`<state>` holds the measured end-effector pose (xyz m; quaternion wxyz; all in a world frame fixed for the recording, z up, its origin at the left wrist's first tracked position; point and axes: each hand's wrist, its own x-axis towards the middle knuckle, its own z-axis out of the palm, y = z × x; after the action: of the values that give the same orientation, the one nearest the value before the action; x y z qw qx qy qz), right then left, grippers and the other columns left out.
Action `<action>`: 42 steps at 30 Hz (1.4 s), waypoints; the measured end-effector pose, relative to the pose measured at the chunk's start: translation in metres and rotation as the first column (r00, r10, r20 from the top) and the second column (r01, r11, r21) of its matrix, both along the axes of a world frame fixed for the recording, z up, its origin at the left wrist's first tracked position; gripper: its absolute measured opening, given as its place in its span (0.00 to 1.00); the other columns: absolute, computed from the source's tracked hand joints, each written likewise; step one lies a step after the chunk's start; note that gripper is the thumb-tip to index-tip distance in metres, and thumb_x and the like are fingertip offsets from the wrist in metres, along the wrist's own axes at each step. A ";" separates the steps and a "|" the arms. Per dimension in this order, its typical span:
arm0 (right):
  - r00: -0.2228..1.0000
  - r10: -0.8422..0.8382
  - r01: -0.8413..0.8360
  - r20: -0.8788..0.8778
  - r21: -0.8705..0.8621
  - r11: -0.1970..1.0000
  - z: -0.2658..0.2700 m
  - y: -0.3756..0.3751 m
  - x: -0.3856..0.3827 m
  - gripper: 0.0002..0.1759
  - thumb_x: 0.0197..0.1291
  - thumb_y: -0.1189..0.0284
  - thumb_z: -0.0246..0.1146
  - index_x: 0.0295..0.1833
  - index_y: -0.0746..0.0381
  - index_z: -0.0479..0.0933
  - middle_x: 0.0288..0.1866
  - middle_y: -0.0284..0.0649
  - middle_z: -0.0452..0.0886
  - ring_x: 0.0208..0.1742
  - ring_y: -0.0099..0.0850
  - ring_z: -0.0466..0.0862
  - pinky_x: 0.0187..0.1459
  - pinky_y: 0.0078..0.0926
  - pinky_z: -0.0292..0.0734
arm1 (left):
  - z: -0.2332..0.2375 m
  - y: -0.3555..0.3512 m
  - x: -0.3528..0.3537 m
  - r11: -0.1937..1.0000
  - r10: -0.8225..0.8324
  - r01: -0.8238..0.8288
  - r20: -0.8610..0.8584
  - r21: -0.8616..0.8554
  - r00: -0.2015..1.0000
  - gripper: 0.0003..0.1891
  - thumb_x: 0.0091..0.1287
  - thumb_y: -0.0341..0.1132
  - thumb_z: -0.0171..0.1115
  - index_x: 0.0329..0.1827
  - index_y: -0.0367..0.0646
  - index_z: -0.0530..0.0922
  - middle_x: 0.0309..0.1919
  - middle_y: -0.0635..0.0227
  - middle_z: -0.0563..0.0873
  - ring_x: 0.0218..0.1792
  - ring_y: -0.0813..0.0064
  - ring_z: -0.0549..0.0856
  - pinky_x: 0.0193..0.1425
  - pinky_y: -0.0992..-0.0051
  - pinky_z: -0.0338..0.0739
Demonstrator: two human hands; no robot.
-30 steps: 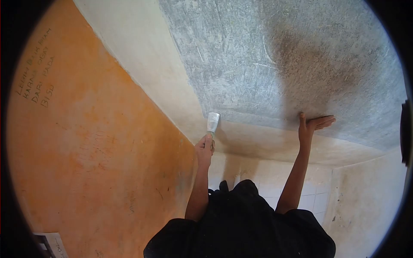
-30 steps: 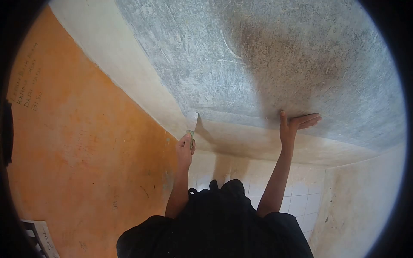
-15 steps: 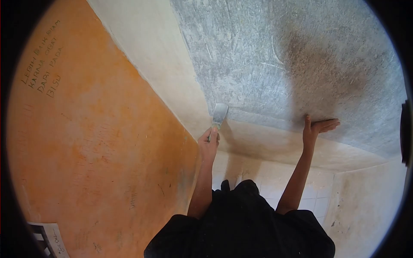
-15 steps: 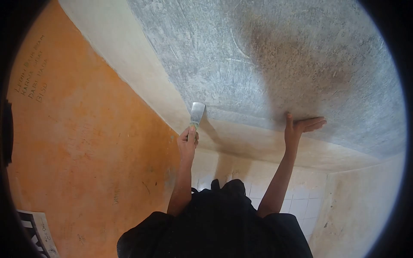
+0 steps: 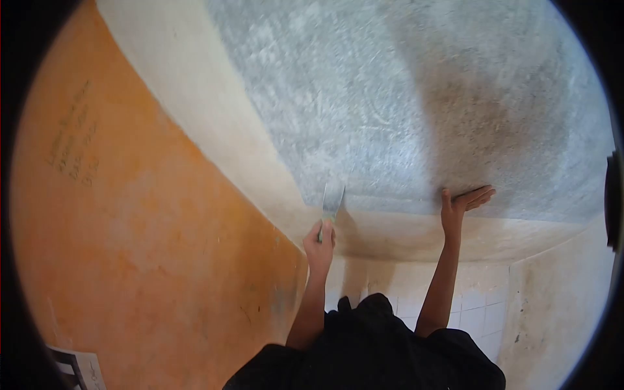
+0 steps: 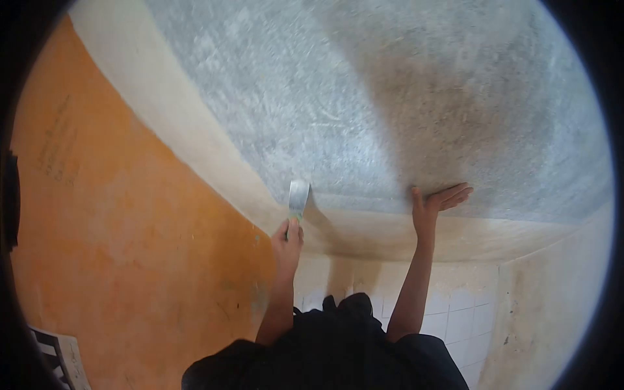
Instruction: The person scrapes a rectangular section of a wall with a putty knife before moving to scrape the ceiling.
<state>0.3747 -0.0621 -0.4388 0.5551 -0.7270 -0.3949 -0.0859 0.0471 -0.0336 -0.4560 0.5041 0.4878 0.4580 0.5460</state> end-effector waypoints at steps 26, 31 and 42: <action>0.997 0.079 -0.079 -0.001 -0.126 0.989 0.004 -0.003 0.015 0.71 0.62 0.46 0.67 0.78 0.69 0.15 0.80 0.65 0.11 0.80 0.62 0.13 0.76 0.60 0.13 | 0.114 -0.032 0.050 0.995 -0.007 0.023 0.163 -0.096 0.987 0.15 0.81 0.41 0.54 0.47 0.37 0.81 0.26 0.76 0.75 0.20 0.90 0.67 0.21 0.85 0.57; 0.993 0.118 -0.115 0.010 -0.154 0.981 -0.005 -0.006 0.018 0.72 0.63 0.45 0.67 0.78 0.71 0.15 0.79 0.67 0.10 0.80 0.62 0.12 0.75 0.61 0.13 | 0.123 -0.037 0.059 0.999 0.035 -0.029 0.149 -0.039 0.988 0.16 0.81 0.43 0.53 0.49 0.37 0.81 0.26 0.76 0.75 0.17 0.92 0.63 0.18 0.85 0.53; 0.991 0.134 -0.136 -0.022 -0.168 0.976 0.011 -0.020 0.004 0.73 0.62 0.39 0.65 0.78 0.71 0.16 0.80 0.65 0.11 0.80 0.60 0.12 0.76 0.63 0.17 | 0.131 -0.036 0.070 0.996 0.085 -0.081 0.223 -0.026 0.971 0.14 0.79 0.38 0.57 0.49 0.34 0.82 0.26 0.76 0.75 0.21 0.92 0.66 0.22 0.86 0.58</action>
<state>0.3784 -0.0824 -0.4273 0.4980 -0.7435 -0.4463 -0.0104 0.1172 -0.0694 -0.3251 0.5332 0.3995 0.4229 0.6142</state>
